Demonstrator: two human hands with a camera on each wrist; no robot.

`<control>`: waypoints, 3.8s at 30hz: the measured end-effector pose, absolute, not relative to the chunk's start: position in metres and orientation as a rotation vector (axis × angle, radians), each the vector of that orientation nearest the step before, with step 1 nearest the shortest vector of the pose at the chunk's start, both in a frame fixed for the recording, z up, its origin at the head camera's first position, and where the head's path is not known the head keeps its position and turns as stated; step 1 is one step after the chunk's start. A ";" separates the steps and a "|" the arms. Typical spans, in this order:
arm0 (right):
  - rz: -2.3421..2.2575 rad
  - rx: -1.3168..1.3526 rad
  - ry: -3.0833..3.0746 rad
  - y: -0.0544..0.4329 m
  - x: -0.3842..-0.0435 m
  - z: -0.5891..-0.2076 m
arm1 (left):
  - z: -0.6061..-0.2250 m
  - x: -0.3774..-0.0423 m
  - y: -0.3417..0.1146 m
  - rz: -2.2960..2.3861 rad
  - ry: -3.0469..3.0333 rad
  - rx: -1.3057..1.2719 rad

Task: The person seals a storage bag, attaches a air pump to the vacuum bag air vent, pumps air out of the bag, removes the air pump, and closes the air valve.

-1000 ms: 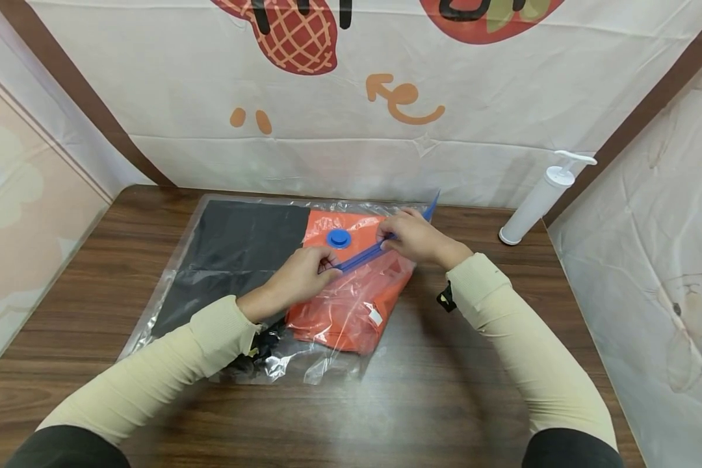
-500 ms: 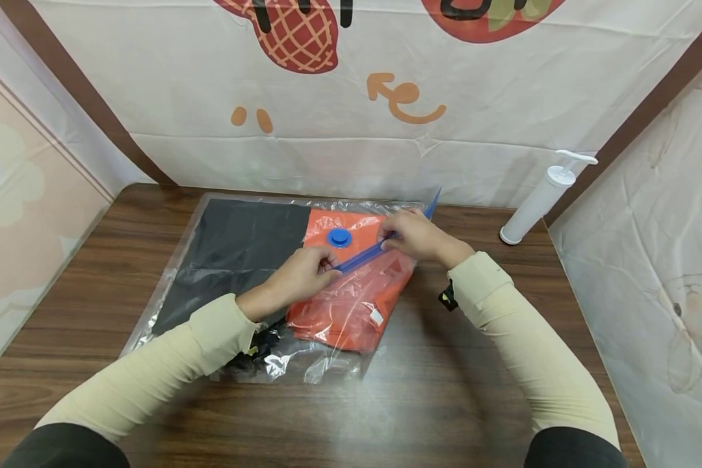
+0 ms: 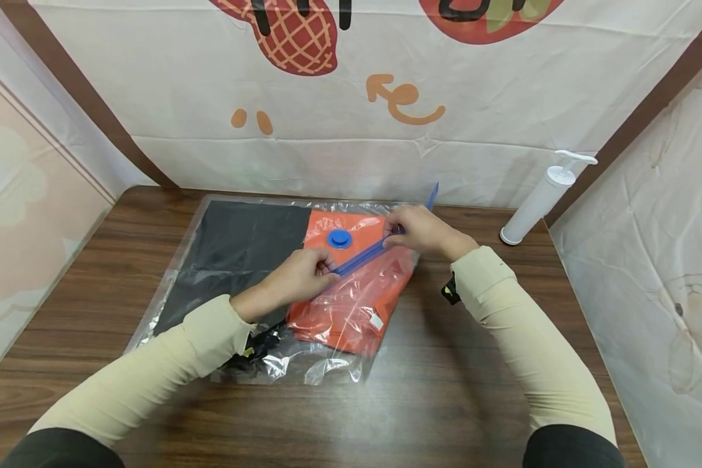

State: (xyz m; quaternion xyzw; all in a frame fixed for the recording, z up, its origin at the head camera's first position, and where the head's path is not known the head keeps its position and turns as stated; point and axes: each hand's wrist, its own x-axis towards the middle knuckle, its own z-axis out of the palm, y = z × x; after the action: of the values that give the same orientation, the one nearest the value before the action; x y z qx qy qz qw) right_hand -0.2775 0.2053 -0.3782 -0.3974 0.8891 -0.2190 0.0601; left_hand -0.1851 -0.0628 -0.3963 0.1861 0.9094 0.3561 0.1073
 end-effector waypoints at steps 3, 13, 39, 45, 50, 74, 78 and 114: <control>-0.689 -1.139 2.655 0.204 -0.276 -0.377 | -0.395 -0.184 -0.065 1.038 2.691 0.552; -0.647 -1.160 2.668 0.199 -0.272 -0.379 | -0.377 -0.186 -0.063 0.869 2.692 0.533; -0.635 -1.335 2.725 0.200 -0.266 -0.380 | -0.380 -0.222 -0.008 0.649 2.787 0.640; -0.564 -1.373 2.760 0.196 -0.265 -0.384 | -0.381 -0.224 -0.004 0.672 2.760 0.643; -0.536 -1.400 2.796 0.193 -0.262 -0.386 | -0.380 -0.228 0.000 0.767 2.717 0.544; -0.483 -1.406 2.773 0.204 -0.272 -0.378 | -0.383 -0.225 0.008 0.844 2.684 0.494; -0.497 -1.401 2.714 0.202 -0.271 -0.376 | -0.384 -0.225 0.009 0.836 2.680 0.506; -0.479 -1.368 2.725 0.194 -0.268 -0.387 | -0.391 -0.225 0.009 0.946 2.683 0.400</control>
State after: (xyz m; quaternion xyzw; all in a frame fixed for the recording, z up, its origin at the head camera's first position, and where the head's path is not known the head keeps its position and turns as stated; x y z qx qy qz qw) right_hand -0.2679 0.1936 -0.3866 -0.4431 0.8825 -0.1551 0.0276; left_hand -0.2246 0.0089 -0.3912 0.1380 0.9255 0.3264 0.1340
